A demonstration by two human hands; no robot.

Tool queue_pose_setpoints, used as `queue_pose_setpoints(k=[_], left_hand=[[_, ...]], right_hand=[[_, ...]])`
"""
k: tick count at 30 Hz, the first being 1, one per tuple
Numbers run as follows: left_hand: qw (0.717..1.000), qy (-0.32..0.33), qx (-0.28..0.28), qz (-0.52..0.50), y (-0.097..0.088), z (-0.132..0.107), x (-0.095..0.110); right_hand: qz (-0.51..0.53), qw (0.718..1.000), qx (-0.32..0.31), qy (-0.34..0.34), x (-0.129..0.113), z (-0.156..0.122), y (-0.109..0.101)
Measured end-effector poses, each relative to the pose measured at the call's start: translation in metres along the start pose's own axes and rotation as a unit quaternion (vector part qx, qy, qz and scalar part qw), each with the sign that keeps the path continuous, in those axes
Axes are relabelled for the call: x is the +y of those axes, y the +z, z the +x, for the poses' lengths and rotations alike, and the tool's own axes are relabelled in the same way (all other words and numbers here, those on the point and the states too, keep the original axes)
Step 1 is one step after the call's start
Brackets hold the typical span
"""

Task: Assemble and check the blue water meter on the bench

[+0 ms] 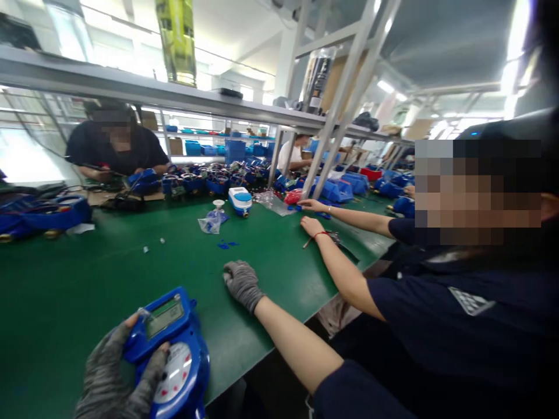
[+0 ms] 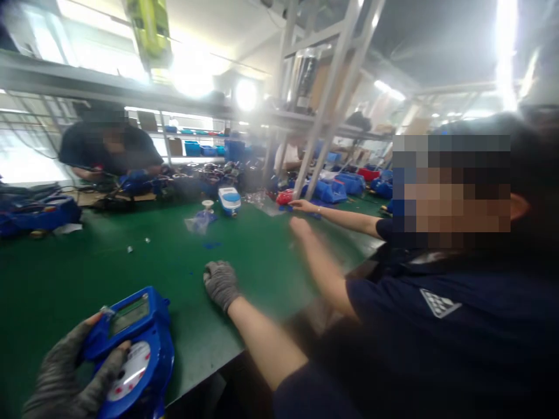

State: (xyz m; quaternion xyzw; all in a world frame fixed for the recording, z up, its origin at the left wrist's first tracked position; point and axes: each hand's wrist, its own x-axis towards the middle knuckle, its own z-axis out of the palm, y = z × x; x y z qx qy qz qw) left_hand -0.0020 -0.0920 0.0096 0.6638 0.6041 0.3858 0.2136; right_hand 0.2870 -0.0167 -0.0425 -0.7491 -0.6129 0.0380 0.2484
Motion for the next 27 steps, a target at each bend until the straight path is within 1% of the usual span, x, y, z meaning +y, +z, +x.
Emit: queue_pose_setpoints(k=[4,7,11,15,19,24,27], left_hand=[[0.999,0.004,0.039,-0.035,0.004,-0.004,0.012],[0.998,0.012,0.047,-0.032,0.007,-0.005,0.014],[0.997,0.054,0.054,-0.017,0.01,-0.007,0.012],[0.995,0.079,0.06,-0.011,0.012,-0.007,0.015],[0.992,0.111,0.066,-0.012,0.014,-0.006,0.016],[0.991,0.114,0.06,-0.023,0.016,-0.009,0.018],[0.989,0.126,0.061,-0.055,0.014,-0.009,0.021]], right_hand=[[0.049,0.999,-0.004,0.018,0.019,0.012,-0.006],[0.066,0.997,-0.023,0.019,0.026,0.015,-0.012],[0.071,0.997,-0.042,-0.002,0.019,0.01,-0.016],[0.061,0.996,-0.059,-0.019,0.008,0.006,-0.018],[0.046,0.996,-0.067,-0.021,0.004,0.007,-0.017],[0.051,0.996,-0.069,-0.006,0.002,0.009,-0.017],[0.091,0.993,-0.075,-0.013,-0.007,-0.001,-0.029]])
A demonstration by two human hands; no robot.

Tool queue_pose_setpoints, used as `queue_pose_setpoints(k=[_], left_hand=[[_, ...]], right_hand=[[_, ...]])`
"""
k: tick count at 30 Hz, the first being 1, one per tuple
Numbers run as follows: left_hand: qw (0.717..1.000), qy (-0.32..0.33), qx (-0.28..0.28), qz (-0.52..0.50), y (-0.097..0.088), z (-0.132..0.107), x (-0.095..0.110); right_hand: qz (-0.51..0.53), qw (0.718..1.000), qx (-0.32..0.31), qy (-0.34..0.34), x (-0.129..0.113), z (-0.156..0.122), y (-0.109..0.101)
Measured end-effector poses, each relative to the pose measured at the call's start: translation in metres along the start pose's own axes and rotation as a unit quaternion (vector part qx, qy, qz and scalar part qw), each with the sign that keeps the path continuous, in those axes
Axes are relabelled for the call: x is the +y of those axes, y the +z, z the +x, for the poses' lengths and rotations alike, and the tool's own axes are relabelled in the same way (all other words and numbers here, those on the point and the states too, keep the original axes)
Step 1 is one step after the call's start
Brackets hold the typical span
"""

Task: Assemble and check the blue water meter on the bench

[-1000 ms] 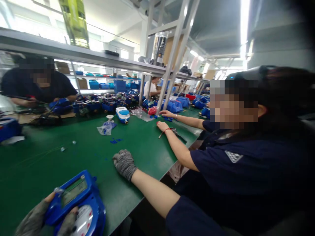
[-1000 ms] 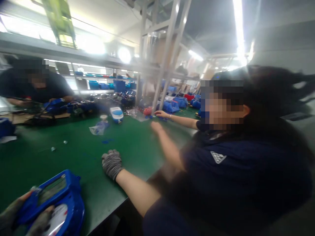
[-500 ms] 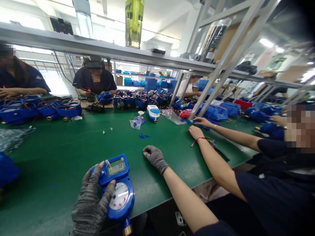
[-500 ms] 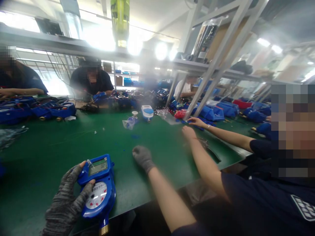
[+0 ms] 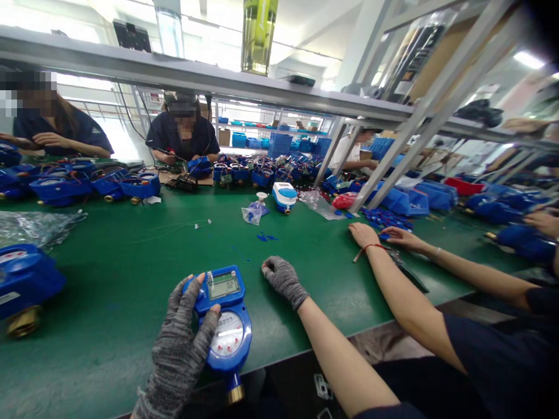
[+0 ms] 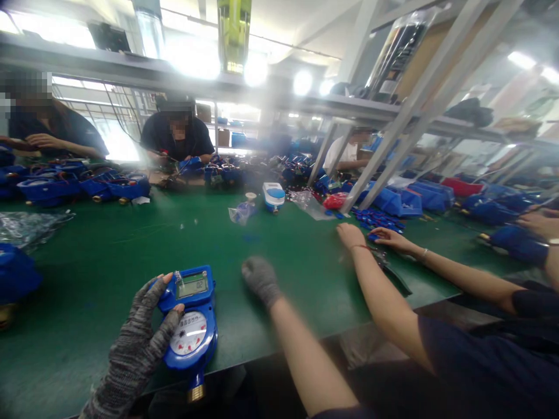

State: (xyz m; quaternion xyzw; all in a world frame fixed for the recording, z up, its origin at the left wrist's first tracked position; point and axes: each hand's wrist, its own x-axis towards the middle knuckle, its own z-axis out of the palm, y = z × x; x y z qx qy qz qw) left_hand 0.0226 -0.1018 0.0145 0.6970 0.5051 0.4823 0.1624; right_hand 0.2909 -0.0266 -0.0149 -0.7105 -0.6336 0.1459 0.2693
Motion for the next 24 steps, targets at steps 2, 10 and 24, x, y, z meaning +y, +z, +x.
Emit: queue_pose_setpoints(k=[2,10,24], left_hand=[[1.0,0.008,0.004,-0.022,-0.002,0.002,0.001],[0.998,0.048,0.012,-0.028,-0.003,0.011,0.0],[0.998,0.054,0.012,-0.006,-0.003,0.008,0.0]], right_hand=[[0.042,0.999,-0.011,-0.023,-0.015,-0.018,-0.011],[0.144,0.971,-0.001,-0.192,-0.075,-0.09,-0.044],[-0.068,0.95,-0.03,-0.305,-0.092,-0.094,-0.056]])
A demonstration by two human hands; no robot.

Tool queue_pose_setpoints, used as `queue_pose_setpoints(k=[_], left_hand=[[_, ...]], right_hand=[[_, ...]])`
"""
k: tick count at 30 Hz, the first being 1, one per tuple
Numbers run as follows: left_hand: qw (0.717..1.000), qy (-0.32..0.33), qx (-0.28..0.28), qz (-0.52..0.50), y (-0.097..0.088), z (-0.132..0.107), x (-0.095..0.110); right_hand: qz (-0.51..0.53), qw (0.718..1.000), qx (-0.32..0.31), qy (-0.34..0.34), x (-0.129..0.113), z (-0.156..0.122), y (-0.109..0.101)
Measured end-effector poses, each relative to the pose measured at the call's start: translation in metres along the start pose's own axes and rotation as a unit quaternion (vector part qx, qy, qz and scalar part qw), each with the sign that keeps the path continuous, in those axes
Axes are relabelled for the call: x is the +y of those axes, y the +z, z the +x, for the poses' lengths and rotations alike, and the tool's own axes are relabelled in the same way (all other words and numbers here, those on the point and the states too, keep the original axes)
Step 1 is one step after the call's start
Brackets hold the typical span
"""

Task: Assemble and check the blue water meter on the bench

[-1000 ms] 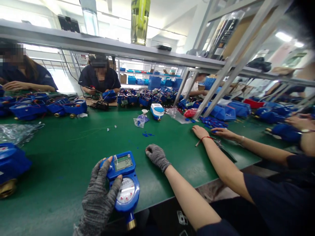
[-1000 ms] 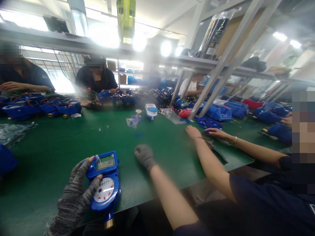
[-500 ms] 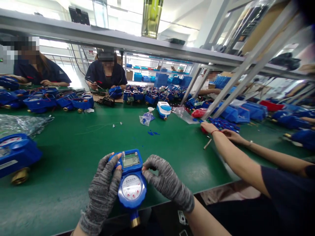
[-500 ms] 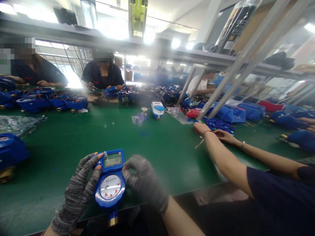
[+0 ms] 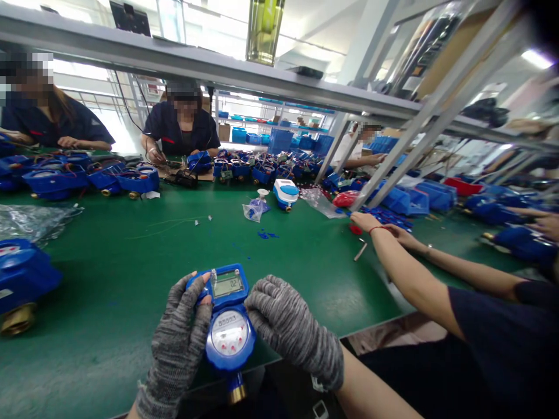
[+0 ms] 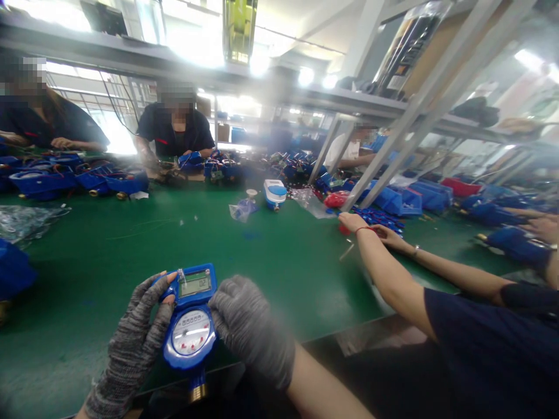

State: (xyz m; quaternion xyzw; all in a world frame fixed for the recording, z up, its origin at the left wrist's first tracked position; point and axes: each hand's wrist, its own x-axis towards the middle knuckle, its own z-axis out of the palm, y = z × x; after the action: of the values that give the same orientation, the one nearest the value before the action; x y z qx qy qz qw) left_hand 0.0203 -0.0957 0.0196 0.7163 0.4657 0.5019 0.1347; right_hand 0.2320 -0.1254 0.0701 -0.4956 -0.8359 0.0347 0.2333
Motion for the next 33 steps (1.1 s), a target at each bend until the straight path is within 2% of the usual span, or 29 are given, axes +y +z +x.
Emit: queue_pose_setpoints(k=[2,7,12,15,17,19,23,27,33], left_hand=[[1.0,0.003,0.003,0.001,0.0,0.0,-0.001],[1.0,0.008,0.005,0.014,0.002,0.0,-0.004],[1.0,0.003,0.002,0.001,0.001,-0.001,-0.005],[1.0,-0.013,0.006,-0.005,-0.001,-0.002,-0.006],[1.0,-0.022,0.005,-0.005,-0.002,-0.002,-0.007],[1.0,-0.015,0.004,-0.002,-0.001,-0.001,-0.007],[1.0,-0.013,0.007,0.006,0.001,-0.001,-0.008],[0.999,-0.032,0.006,-0.005,0.001,-0.004,-0.012],[0.998,-0.065,-0.021,-0.016,-0.001,-0.01,-0.025]], right_hand=[[-0.03,0.999,-0.017,-0.016,-0.004,-0.005,-0.003],[-0.076,0.997,-0.027,-0.002,-0.011,-0.015,-0.001],[0.047,0.998,-0.005,0.031,-0.008,-0.02,-0.001],[0.188,0.979,-0.036,0.071,0.012,-0.012,0.004],[0.222,0.967,-0.035,0.122,0.038,0.004,0.017],[0.122,0.973,0.015,0.198,0.067,0.025,0.037],[0.043,0.975,0.02,0.219,0.109,0.061,0.079],[0.001,0.975,0.008,0.222,0.121,0.071,0.099],[-0.017,0.967,0.0,0.256,0.126,0.077,0.103]])
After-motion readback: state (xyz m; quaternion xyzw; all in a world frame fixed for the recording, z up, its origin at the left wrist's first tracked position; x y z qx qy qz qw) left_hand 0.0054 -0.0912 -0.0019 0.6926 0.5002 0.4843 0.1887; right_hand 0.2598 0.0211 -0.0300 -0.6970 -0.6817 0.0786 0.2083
